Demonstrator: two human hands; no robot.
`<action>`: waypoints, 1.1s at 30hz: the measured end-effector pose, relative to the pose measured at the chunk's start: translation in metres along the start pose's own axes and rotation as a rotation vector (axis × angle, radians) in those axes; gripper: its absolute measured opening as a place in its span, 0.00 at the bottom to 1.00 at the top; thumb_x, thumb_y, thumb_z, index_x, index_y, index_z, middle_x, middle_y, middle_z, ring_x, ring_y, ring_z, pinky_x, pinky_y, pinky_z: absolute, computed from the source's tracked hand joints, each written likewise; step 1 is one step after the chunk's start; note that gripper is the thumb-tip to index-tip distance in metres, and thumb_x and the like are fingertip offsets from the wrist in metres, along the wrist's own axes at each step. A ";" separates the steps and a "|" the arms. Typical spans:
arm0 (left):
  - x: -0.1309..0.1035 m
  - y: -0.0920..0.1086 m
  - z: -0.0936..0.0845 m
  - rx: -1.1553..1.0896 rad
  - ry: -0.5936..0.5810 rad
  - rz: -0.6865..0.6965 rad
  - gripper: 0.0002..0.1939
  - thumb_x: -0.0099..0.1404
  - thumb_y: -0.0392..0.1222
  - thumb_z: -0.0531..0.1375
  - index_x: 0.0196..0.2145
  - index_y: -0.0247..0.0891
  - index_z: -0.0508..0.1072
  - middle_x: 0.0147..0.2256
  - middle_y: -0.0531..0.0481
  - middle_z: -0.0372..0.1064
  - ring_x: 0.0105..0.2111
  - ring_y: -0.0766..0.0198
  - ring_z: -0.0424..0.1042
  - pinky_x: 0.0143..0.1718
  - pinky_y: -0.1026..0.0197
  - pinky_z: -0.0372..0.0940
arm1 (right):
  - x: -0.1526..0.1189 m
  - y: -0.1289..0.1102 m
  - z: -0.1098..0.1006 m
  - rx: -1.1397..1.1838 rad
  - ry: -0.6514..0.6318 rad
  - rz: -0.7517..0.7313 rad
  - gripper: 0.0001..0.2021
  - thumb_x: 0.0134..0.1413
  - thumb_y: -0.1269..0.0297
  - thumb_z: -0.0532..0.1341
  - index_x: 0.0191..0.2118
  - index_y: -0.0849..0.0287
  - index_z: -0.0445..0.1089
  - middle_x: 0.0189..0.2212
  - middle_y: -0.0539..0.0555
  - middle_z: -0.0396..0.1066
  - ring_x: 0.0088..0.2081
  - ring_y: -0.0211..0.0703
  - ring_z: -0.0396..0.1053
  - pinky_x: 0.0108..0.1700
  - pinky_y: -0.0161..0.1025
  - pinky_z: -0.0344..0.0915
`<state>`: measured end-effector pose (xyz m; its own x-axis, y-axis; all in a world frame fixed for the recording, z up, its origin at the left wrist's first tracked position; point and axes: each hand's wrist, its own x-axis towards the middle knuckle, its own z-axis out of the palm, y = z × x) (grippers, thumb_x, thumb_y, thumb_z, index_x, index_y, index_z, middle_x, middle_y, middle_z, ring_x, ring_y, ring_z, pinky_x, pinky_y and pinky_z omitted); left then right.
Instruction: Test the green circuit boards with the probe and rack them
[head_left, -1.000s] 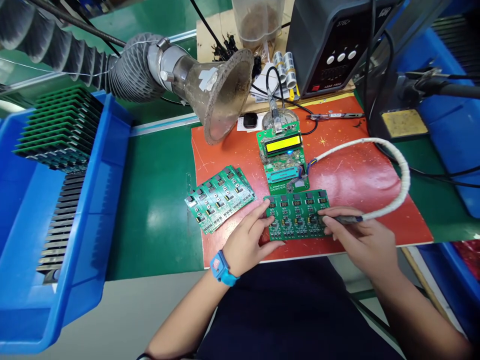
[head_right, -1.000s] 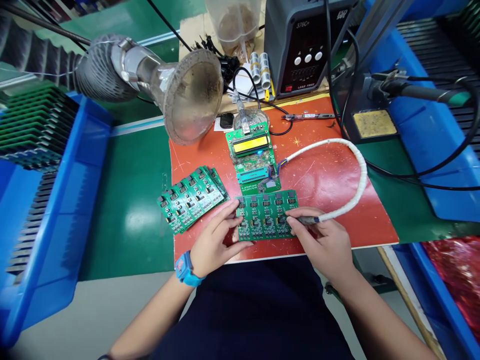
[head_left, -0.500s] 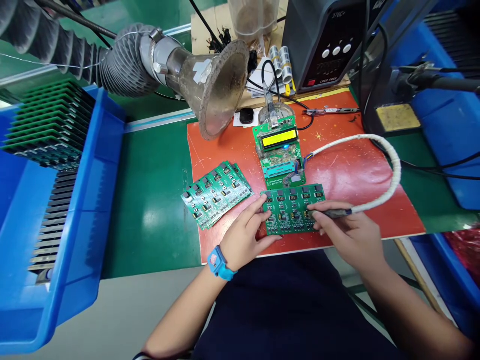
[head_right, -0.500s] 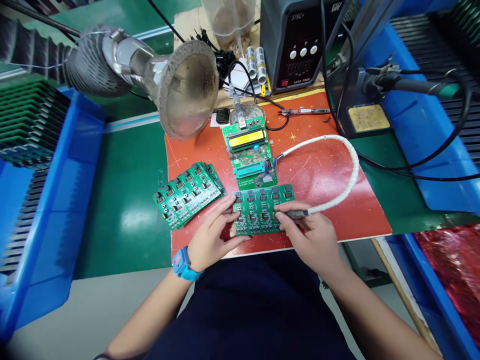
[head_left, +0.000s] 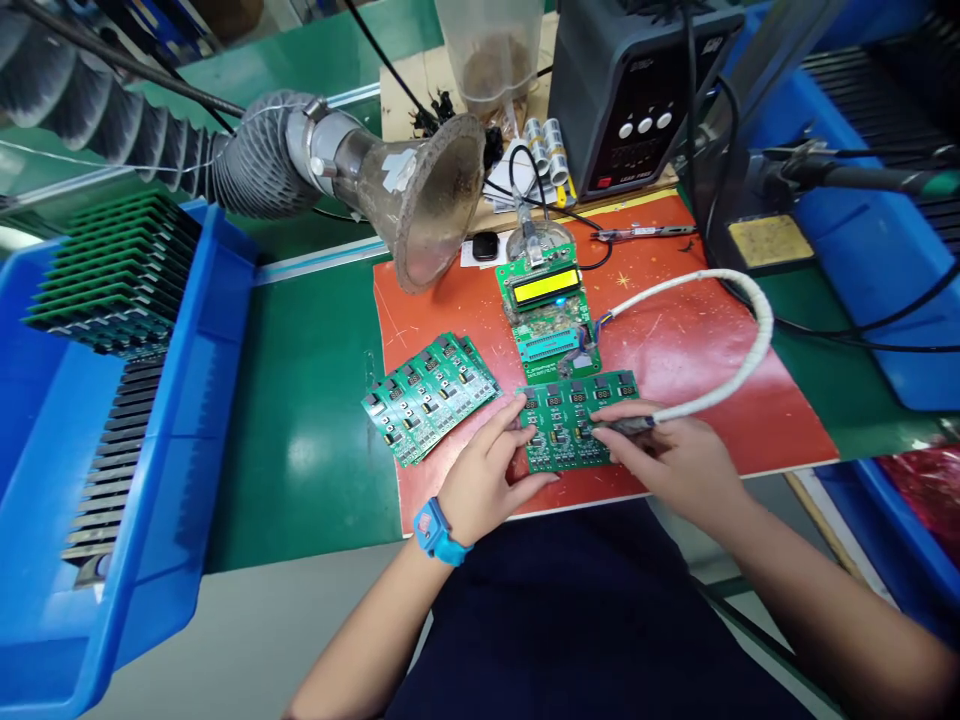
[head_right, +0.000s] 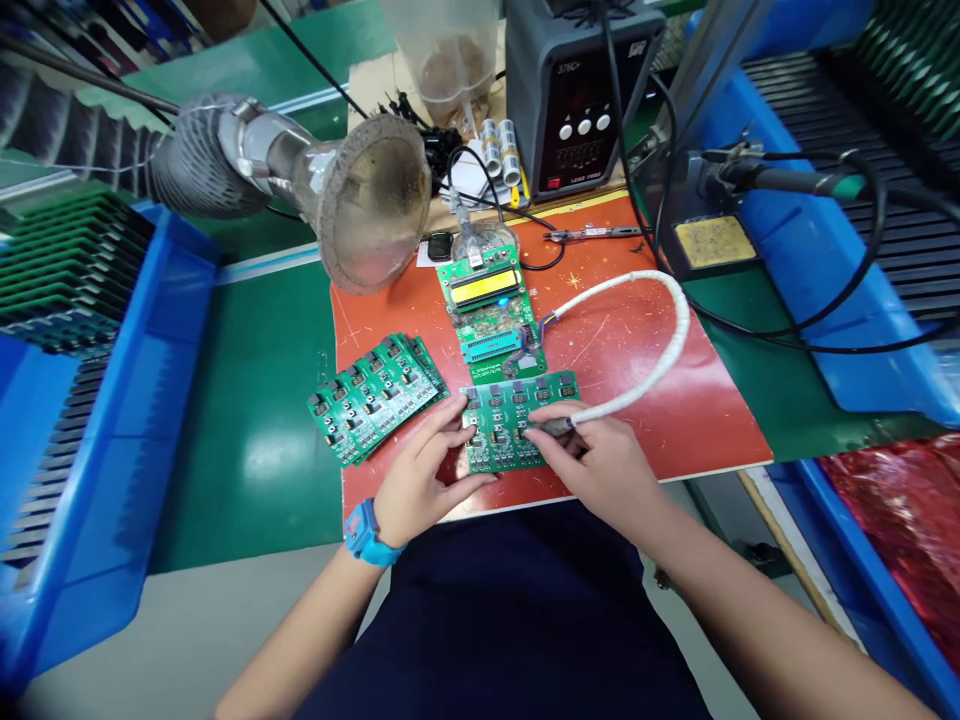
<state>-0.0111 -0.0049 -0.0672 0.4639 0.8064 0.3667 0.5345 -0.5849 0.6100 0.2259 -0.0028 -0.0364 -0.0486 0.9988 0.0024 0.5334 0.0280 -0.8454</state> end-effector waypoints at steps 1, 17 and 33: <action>0.000 -0.001 0.000 0.008 -0.005 -0.002 0.26 0.62 0.48 0.68 0.52 0.35 0.66 0.60 0.27 0.62 0.62 0.45 0.64 0.57 0.42 0.69 | 0.003 0.000 -0.001 0.011 -0.017 -0.011 0.10 0.57 0.56 0.63 0.36 0.57 0.76 0.30 0.53 0.78 0.20 0.37 0.70 0.25 0.35 0.69; 0.008 0.004 -0.003 0.175 0.023 0.057 0.23 0.60 0.51 0.69 0.48 0.37 0.70 0.59 0.36 0.66 0.57 0.46 0.70 0.56 0.42 0.70 | 0.019 0.009 0.000 0.223 -0.096 -0.048 0.02 0.51 0.69 0.63 0.30 0.61 0.73 0.21 0.46 0.68 0.24 0.34 0.67 0.28 0.32 0.62; 0.004 0.003 -0.003 0.098 -0.030 0.017 0.22 0.62 0.47 0.68 0.49 0.36 0.67 0.60 0.30 0.62 0.60 0.45 0.67 0.56 0.43 0.70 | 0.028 0.007 -0.013 0.337 -0.309 0.084 0.07 0.49 0.61 0.65 0.33 0.59 0.72 0.21 0.47 0.69 0.24 0.37 0.69 0.24 0.33 0.65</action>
<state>-0.0098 -0.0028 -0.0619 0.4933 0.7943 0.3544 0.5923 -0.6052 0.5319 0.2389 0.0254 -0.0356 -0.2935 0.9371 -0.1891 0.2442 -0.1177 -0.9626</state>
